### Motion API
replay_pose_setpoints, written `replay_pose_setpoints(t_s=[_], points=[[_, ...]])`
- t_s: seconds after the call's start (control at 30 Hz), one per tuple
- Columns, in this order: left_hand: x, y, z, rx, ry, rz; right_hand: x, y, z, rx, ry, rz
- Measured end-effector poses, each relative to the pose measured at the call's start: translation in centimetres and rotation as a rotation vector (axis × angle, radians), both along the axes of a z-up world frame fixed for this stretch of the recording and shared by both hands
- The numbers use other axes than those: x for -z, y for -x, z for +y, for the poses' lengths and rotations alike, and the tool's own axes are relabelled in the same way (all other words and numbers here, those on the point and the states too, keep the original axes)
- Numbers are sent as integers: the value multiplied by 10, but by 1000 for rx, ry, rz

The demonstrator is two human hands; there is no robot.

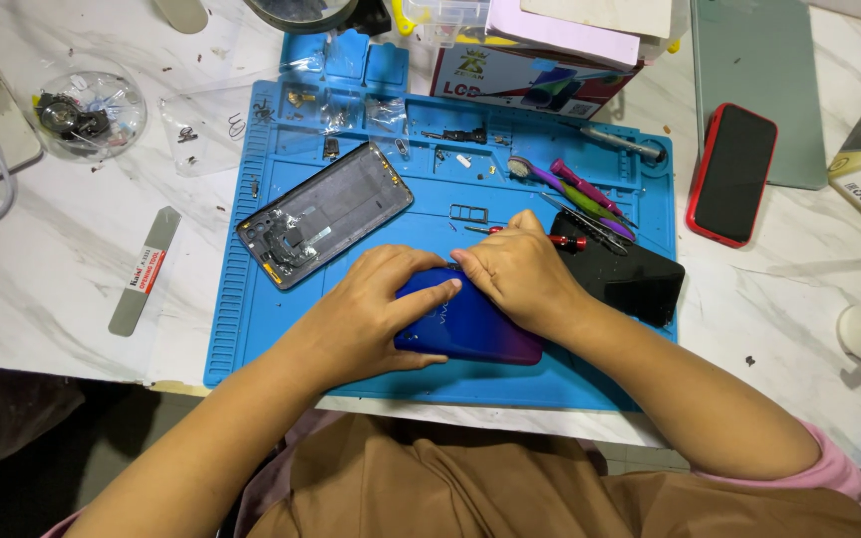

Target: Repairing a smartphone by disassembling the back cover and inspecting internal components

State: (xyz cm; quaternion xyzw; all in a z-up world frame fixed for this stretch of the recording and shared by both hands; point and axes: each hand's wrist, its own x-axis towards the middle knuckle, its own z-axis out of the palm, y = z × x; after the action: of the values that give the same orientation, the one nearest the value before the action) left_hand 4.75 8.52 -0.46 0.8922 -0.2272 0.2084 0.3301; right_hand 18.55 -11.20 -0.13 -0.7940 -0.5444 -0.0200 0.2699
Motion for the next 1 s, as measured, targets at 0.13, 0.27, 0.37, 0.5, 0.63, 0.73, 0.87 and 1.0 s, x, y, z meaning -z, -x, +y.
replay_pose_setpoints(t_s=[0.13, 0.27, 0.37, 0.5, 0.63, 0.73, 0.87, 1.0], points=[[0, -1, 0, -4, 7, 2, -1, -2, -3, 9, 13, 10], [-2, 0, 0, 2, 13, 12, -3, -4, -3, 7, 34, 41], [-1, 0, -1, 2, 8, 7, -8, -4, 2, 2, 59, 69], [-4, 1, -1, 6, 6, -2, -13, 3, 15, -9, 70, 82], [2, 1, 0, -3, 14, -5, -6, 4, 16, 6, 82, 103], [4, 1, -1, -14, 12, -15, -1, 3, 15, 11, 90, 86], [5, 1, -4, -13, 27, 29, 4, 1, 15, 34, 122, 106], [-6, 4, -2, 14, 116, 132, 4, -1, 15, 40, 137, 128]])
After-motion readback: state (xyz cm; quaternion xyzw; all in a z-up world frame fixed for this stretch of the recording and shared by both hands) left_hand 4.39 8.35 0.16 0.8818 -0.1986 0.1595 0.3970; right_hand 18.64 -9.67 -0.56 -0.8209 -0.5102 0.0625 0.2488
